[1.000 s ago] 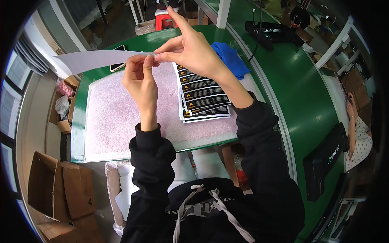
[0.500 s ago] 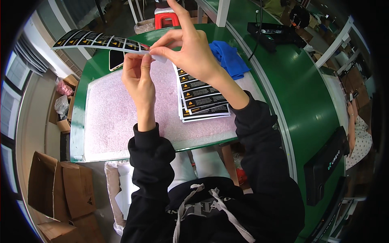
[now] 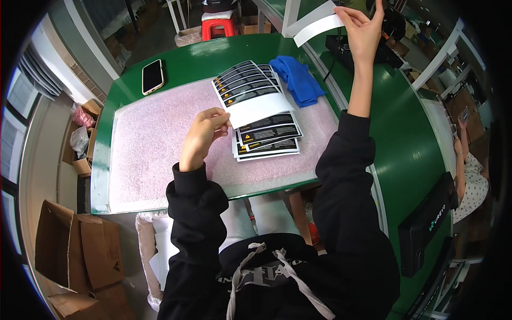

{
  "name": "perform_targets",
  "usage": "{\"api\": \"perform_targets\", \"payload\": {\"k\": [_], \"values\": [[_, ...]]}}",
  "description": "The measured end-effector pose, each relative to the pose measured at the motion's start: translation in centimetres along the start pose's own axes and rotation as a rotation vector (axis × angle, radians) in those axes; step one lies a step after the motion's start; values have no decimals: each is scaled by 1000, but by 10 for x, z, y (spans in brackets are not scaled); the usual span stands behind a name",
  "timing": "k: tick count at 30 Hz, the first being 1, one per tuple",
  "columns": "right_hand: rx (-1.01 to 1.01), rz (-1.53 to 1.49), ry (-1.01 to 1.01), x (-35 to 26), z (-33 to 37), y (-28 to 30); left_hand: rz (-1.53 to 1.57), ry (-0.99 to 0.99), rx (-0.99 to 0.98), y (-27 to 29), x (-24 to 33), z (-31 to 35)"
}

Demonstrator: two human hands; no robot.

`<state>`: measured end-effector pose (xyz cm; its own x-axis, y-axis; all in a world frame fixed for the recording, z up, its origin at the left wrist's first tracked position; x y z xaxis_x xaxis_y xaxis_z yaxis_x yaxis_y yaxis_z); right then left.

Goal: The user is applying various warning and identification labels to plastic electronic casings at a factory workbench.

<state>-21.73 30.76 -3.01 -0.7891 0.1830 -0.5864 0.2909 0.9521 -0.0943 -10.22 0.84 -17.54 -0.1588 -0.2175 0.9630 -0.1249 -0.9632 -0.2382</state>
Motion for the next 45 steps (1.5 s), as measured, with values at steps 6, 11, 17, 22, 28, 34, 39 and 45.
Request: {"api": "perform_targets", "payload": {"k": [6,11,17,22,28,34,39,45], "values": [[-33,240,473,-71,37,-53,-217,-357,304,-36,23,28],[-264,260,1067,-84,80,-93,199,-499,-120,-59,88,41],[-350,55,946,-82,85,-104,539,-545,-480,-53,83,41],[-304,156,1017,-83,90,-109,388,-614,-56,-64,84,58],[-317,197,1027,-90,96,-107,74,-576,-5,-46,79,60],[-365,133,1001,-90,112,-114,403,-666,-19,-52,80,63],[-521,23,759,-97,106,-107,229,-674,146,-34,69,58],[-212,153,784,-79,83,-96,-7,-643,233,-28,51,74]]}}
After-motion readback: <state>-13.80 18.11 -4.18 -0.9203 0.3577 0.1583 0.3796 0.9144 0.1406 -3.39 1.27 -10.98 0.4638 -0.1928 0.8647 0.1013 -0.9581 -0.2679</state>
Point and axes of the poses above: each hand's wrist, its own z-axis away from the middle knuckle, its own y-axis out of the back of the hand, x = y × z, the point moved 1 cm from there along -z, towards the middle knuckle, and after that the axes turned 1 degree about y, right-handed, at the moved point
